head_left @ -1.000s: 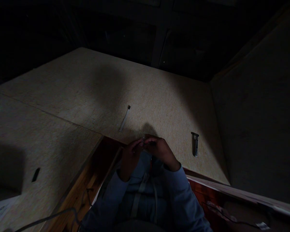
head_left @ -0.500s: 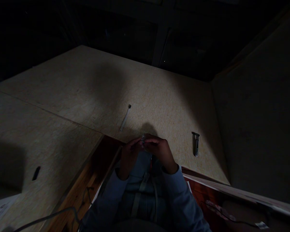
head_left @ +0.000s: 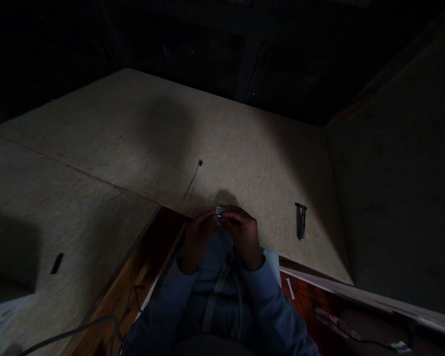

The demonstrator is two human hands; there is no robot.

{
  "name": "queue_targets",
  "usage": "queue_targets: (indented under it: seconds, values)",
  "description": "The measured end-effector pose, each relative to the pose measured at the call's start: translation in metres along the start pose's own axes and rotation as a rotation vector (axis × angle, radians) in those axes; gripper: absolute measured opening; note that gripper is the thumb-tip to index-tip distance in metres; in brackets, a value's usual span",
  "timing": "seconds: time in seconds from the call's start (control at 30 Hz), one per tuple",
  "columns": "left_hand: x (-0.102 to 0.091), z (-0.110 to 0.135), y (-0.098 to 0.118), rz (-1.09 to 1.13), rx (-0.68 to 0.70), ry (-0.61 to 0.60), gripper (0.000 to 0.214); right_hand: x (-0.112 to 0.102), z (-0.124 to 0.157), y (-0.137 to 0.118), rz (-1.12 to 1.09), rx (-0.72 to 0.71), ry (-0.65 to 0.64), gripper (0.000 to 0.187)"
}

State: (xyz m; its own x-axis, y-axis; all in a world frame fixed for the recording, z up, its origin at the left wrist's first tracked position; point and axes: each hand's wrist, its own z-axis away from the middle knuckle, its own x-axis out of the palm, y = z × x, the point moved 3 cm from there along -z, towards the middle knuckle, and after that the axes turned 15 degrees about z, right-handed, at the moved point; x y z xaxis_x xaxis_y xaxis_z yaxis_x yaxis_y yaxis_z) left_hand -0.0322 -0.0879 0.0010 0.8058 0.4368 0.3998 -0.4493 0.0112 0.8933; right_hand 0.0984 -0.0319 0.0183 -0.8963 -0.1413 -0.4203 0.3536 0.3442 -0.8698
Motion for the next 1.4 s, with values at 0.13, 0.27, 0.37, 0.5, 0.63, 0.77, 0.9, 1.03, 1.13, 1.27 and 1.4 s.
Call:
queue_targets:
  seconds: [0.13, 0.27, 0.37, 0.5, 0.63, 0.77, 0.9, 1.03, 1.13, 1.27, 1.4]
  values:
    - [0.000, 0.000, 0.000, 0.037, -0.031, 0.039, 0.049, 0.002, 0.003, 0.001, -0.052, 0.126, 0.026, 0.012]
    - [-0.001, 0.000, -0.001, 0.034, -0.004, 0.049, 0.048, 0.006, 0.006, 0.003, -0.199, 0.350, 0.009, 0.029]
    - [-0.001, 0.000, -0.001, 0.022, 0.040, 0.051, 0.049, 0.009, 0.006, 0.002, -0.396, 0.441, 0.001, 0.041]
    - [-0.001, 0.002, 0.000, 0.027, 0.066, 0.065, 0.051, 0.012, 0.007, 0.003, -0.555, 0.496, -0.017, 0.048]
    - [-0.002, 0.003, 0.001, 0.034, 0.094, 0.082, 0.051, 0.018, 0.011, 0.004, -0.572, 0.537, -0.058, 0.044]
    - [-0.003, 0.003, -0.004, 0.017, 0.098, 0.088, 0.049, 0.023, 0.012, 0.007, -0.576, 0.581, -0.007, 0.046]
    - [-0.004, 0.001, -0.009, 0.044, 0.096, 0.101, 0.048, 0.030, 0.013, 0.007, -0.591, 0.583, 0.063, 0.047]
    - [-0.003, 0.000, -0.009, 0.026, 0.109, 0.143, 0.047, 0.037, 0.015, 0.003, -0.580, 0.581, 0.124, 0.047]
    - [-0.003, 0.001, -0.007, 0.020, 0.120, 0.171, 0.047, 0.041, 0.017, -0.001, -0.590, 0.562, 0.103, 0.048]
    - [-0.003, 0.001, -0.009, 0.031, 0.150, 0.173, 0.044, 0.044, 0.017, -0.003, -0.614, 0.568, 0.111, 0.046]
    - [-0.004, -0.001, -0.010, 0.060, 0.163, 0.159, 0.043, 0.045, 0.015, -0.007, -0.641, 0.599, 0.090, 0.050]
